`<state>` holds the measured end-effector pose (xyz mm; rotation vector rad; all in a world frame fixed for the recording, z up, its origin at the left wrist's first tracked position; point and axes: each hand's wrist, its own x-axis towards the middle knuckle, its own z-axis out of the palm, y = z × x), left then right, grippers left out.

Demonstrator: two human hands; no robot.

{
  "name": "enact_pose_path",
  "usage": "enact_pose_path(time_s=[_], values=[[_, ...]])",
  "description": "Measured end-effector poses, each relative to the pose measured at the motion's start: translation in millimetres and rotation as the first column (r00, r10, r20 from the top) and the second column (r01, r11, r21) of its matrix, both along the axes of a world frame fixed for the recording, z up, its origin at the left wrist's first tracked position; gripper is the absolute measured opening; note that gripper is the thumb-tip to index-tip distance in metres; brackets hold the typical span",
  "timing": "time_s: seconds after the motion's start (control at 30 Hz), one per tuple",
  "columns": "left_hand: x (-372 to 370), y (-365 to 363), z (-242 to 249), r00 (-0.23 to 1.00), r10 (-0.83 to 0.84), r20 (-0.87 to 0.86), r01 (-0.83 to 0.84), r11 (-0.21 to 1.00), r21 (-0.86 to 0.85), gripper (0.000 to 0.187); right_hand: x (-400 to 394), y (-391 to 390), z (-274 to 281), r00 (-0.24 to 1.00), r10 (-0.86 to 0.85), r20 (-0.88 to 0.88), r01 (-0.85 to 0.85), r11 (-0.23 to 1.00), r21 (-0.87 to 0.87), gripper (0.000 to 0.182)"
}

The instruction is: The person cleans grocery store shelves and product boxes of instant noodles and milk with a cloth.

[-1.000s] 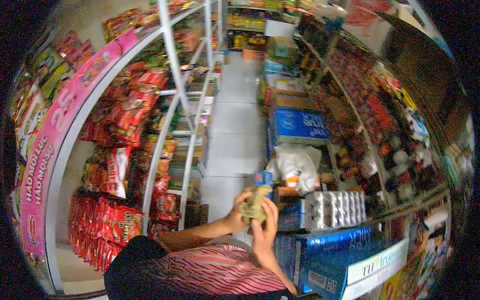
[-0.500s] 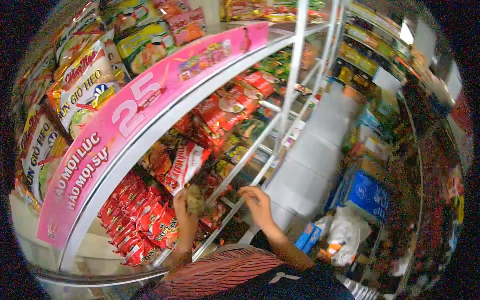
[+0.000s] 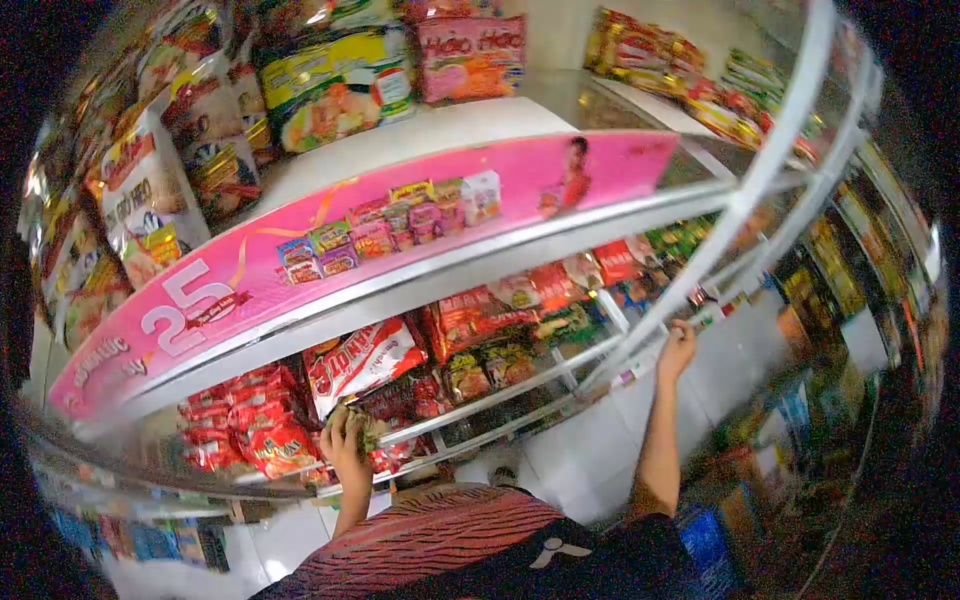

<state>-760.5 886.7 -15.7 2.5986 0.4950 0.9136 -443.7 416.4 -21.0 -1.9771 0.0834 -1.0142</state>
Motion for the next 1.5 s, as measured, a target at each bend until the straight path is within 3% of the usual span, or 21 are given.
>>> enact_pose_path(time_s=[0.1, 0.17, 0.23, 0.3, 0.37, 0.47, 0.53, 0.6, 0.63, 0.83, 0.87, 0.9, 0.93, 1.0, 1.1, 1.17, 1.27, 1.33, 1.37, 1.4, 1.5], values=[[-7, -12, -12, 0.971, 0.239, 0.012, -0.240, 0.970, 0.027, 0.042, 84, -37, -19, 0.994, -0.108, 0.027, 0.111, 0.975, -0.193, 0.018], [-14, -11, -19, 0.950, 0.312, -0.005, -0.312, 0.950, -0.016, 0.042, 119, -58, -24, 0.980, 0.068, 0.185, 0.053, 0.813, -0.581, 0.022], [-16, -9, -30, 0.946, 0.317, 0.071, -0.306, 0.943, -0.129, 0.044, 152, -66, -29, 0.994, 0.073, 0.079, -0.002, 0.746, -0.666, 0.023], [-3, -22, -22, 0.913, 0.381, 0.146, -0.369, 0.923, -0.106, 0.038, 172, -63, -27, 0.979, -0.044, -0.197, -0.085, 0.793, -0.604, 0.023], [19, -31, -37, 0.898, 0.429, 0.093, -0.374, 0.859, -0.351, 0.041, 186, -61, -26, 0.907, -0.090, -0.412, -0.151, 0.843, -0.516, 0.024], [50, -74, -25, 0.991, 0.130, -0.025, -0.132, 0.983, -0.128, 0.042, 195, -53, -21, 0.847, -0.017, -0.531, -0.223, 0.896, -0.384, 0.025], [62, -92, -20, 1.000, 0.008, -0.024, -0.012, 0.990, -0.140, 0.042, 196, -64, -30, 0.874, 0.124, -0.470, -0.301, 0.897, -0.323, 0.027], [65, -102, -8, 0.997, -0.018, 0.078, 0.026, 0.994, -0.107, 0.039, 219, -107, -95, 0.977, 0.204, -0.063, -0.214, 0.920, -0.329, 0.029], [64, -99, -11, 0.997, -0.017, 0.075, 0.025, 0.994, -0.106, 0.039, 200, -119, -106, 0.980, 0.191, -0.051, -0.196, 0.916, -0.350, 0.029], [35, -59, -32, 0.886, 0.463, 0.017, -0.464, 0.886, 0.004, 0.035, 2, -25, -145, 0.978, 0.206, -0.009, -0.206, 0.972, -0.109, 0.033], [42, -65, -31, 0.871, 0.489, 0.049, -0.490, 0.872, 0.016, 0.036, -17, -10, -163, 0.867, 0.494, 0.068, -0.490, 0.819, 0.300, 0.030], [54, -79, -32, 0.899, 0.435, -0.041, -0.437, 0.899, -0.041, 0.036, -45, 17, -153, 0.926, 0.378, -0.008, -0.374, 0.911, -0.175, 0.034], [75, -96, -31, 0.922, 0.368, -0.123, -0.380, 0.920, -0.095, 0.036, -65, 40, -144, 0.849, 0.511, -0.132, -0.519, 0.854, -0.036, 0.037], [120, -139, -20, 0.996, 0.058, -0.062, -0.063, 0.995, -0.081, 0.042, -81, 86, -115, 0.726, 0.659, -0.197, -0.682, 0.727, -0.077, 0.035], [160, -185, -21, 0.962, -0.273, 0.027, 0.274, 0.961, -0.035, 0.041, -77, 121, -77, 0.729, 0.625, -0.278, -0.684, 0.666, -0.298, 0.033], [169, -191, -24, 0.939, -0.309, -0.149, 0.300, 0.951, -0.077, 0.037, -76, 120, -66, 0.781, 0.544, -0.306, -0.624, 0.701, -0.346, 0.033], [146, -164, -25, 0.969, -0.237, -0.071, 0.237, 0.971, -0.005, 0.032, -77, 110, -64, 0.753, 0.609, -0.248, -0.646, 0.613, -0.456, 0.035], [113, -138, -22, 0.978, -0.088, -0.188, 0.092, 0.996, 0.010, 0.031, -81, 108, -60, 0.749, 0.606, -0.267, -0.653, 0.608, -0.451, 0.037], [96, -126, -26, 0.995, 0.041, -0.090, -0.030, 0.993, 0.117, 0.033, -83, 108, -59, 0.731, 0.620, -0.286, -0.675, 0.591, -0.442, 0.038], [78, -113, -19, 0.947, 0.164, -0.276, -0.139, 0.984, 0.108, 0.038, -82, 108, -62, 0.724, 0.632, -0.275, -0.684, 0.607, -0.405, 0.042], [47, -92, -31, 0.941, 0.338, -0.010, -0.333, 0.934, 0.131, 0.036, -82, 111, -65, 0.735, 0.628, -0.255, -0.674, 0.639, -0.370, 0.042]])
